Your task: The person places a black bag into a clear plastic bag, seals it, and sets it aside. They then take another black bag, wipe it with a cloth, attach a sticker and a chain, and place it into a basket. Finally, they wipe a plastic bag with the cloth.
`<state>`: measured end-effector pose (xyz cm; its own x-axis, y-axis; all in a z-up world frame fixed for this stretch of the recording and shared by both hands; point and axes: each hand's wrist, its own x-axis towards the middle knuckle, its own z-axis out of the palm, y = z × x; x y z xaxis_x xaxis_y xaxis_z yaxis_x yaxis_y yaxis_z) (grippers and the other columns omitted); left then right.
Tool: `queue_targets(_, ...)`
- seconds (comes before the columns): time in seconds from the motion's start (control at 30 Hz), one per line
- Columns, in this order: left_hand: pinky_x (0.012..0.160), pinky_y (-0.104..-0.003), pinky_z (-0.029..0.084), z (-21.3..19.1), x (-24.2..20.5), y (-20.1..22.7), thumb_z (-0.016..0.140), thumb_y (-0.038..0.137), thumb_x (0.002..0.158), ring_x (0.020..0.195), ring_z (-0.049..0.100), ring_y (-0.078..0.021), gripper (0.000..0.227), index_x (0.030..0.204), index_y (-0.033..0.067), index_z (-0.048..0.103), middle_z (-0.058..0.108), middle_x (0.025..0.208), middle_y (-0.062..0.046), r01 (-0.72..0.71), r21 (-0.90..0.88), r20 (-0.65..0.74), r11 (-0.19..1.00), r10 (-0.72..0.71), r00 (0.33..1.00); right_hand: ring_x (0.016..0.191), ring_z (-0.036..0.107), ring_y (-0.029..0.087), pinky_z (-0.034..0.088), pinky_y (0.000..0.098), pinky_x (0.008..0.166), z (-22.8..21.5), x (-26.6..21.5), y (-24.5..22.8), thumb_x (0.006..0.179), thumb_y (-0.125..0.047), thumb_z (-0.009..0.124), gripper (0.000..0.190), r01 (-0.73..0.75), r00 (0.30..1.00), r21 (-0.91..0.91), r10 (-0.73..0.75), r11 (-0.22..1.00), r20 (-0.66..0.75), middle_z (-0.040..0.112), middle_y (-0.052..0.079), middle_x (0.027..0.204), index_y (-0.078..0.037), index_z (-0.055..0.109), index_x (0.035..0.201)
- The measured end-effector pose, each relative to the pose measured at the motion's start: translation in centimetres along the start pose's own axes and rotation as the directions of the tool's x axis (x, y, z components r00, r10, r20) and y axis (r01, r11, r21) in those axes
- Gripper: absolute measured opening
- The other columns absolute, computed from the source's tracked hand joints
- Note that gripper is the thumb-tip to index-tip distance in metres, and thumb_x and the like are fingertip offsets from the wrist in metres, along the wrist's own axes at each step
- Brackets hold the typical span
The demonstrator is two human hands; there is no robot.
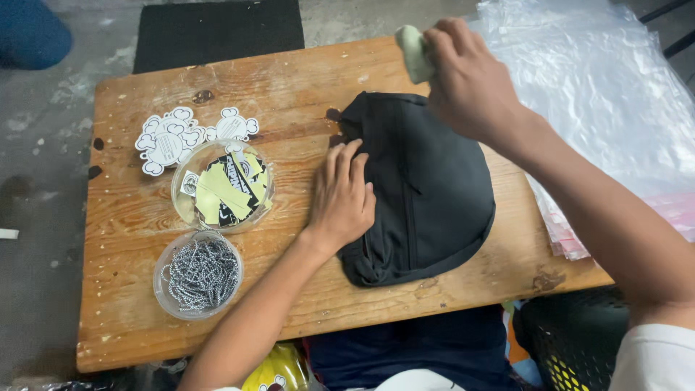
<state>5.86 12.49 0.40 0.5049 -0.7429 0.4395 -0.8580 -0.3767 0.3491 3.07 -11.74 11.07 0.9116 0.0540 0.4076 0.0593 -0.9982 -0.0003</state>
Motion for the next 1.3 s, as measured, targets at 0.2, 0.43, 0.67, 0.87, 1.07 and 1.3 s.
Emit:
queue_targets(0.2, 0.109, -0.056, 0.033, 1.4, -0.5, -0.5, 0.047, 0.011, 0.089, 0.135, 0.039, -0.0425, 0.040, 0.127, -0.0027, 0.053, 0.046, 0.144, -0.022, 0.060, 0.030, 0.070, 0.998, -0.062, 0.996, 0.083, 0.065, 0.024, 0.056, 0.0349, 0.044, 12.4, -2.4, -4.7, 0.076, -0.017, 0.070, 0.027, 0.109, 0.994, -0.270, -0.108, 0.957, 0.020, 0.056, 0.007, 0.099, -0.008, 0.069, 0.101)
queue_targets(0.43, 0.111, -0.057, 0.031, 1.5, -0.4, -0.7, 0.059, 0.016, 0.085, 0.138, 0.036, -0.0409, 0.041, 0.121, -0.0010, 0.050, 0.040, 0.150, -0.020, 0.144, -0.041, 0.151, 0.989, -0.136, 0.979, 0.081, 0.061, 0.027, 0.051, 0.0356, 0.039, 5.4, -8.8, -9.8, 0.078, -0.016, 0.065, 0.014, 0.309, 0.946, -0.126, -0.292, 0.943, 0.138, 0.056, 0.010, 0.096, -0.006, 0.070, 0.087)
queue_targets(0.67, 0.113, -0.056, 0.030, 0.9, -0.1, -0.5, 0.046, 0.012, 0.091, 0.139, 0.035, -0.0383, 0.040, 0.130, 0.0025, 0.051, 0.041, 0.148, -0.014, 0.174, -0.080, 0.164, 0.982, -0.159, 0.974, 0.087, 0.063, 0.039, 0.056, 0.0450, 0.047, -3.6, -14.6, -10.9, 0.082, -0.006, 0.060, 0.015, 0.114, 0.789, 0.676, -0.481, 0.728, 0.383, 0.062, 0.015, 0.092, -0.001, 0.068, 0.093)
queue_targets(0.87, 0.110, -0.052, 0.037, 0.4, 0.3, 0.2, 0.059, 0.011, 0.085, 0.135, 0.045, -0.0360, 0.044, 0.128, 0.0013, 0.058, 0.053, 0.142, -0.014, 0.053, -0.139, -0.029, 0.989, -0.057, 0.998, 0.092, 0.067, 0.022, 0.050, 0.0345, 0.081, -5.2, -11.9, -2.2, 0.086, -0.017, 0.051, 0.027, -0.316, 0.768, 0.611, -0.183, 0.726, 0.614, 0.065, 0.007, 0.107, -0.006, 0.070, 0.102)
queue_targets(1.07, 0.120, -0.056, 0.022, 1.3, 0.4, 1.8, 0.052, 0.027, 0.098, 0.150, 0.028, -0.0414, 0.056, 0.149, 0.0069, 0.046, 0.039, 0.158, -0.018, -0.111, -0.235, 0.143, 0.966, 0.148, 0.979, 0.111, 0.059, 0.045, 0.051, 0.0518, 0.087, 3.8, -7.2, 2.2, 0.084, -0.009, 0.067, 0.029, -0.104, 0.970, 0.409, 0.002, 0.906, 0.244, 0.057, 0.020, 0.119, -0.001, 0.065, 0.112)
queue_targets(1.3, 0.122, -0.056, 0.019, 2.2, 0.3, 1.6, 0.048, 0.036, 0.100, 0.150, 0.028, -0.0401, 0.056, 0.148, 0.0093, 0.047, 0.042, 0.155, -0.019, -0.119, -0.115, 0.231, 0.986, 0.143, 0.962, 0.101, 0.058, 0.037, 0.050, 0.0458, 0.079, 11.5, -2.1, -0.3, 0.081, -0.006, 0.070, 0.039, 0.310, 0.950, 0.226, -0.310, 0.924, -0.035, 0.059, 0.018, 0.113, 0.002, 0.065, 0.118)
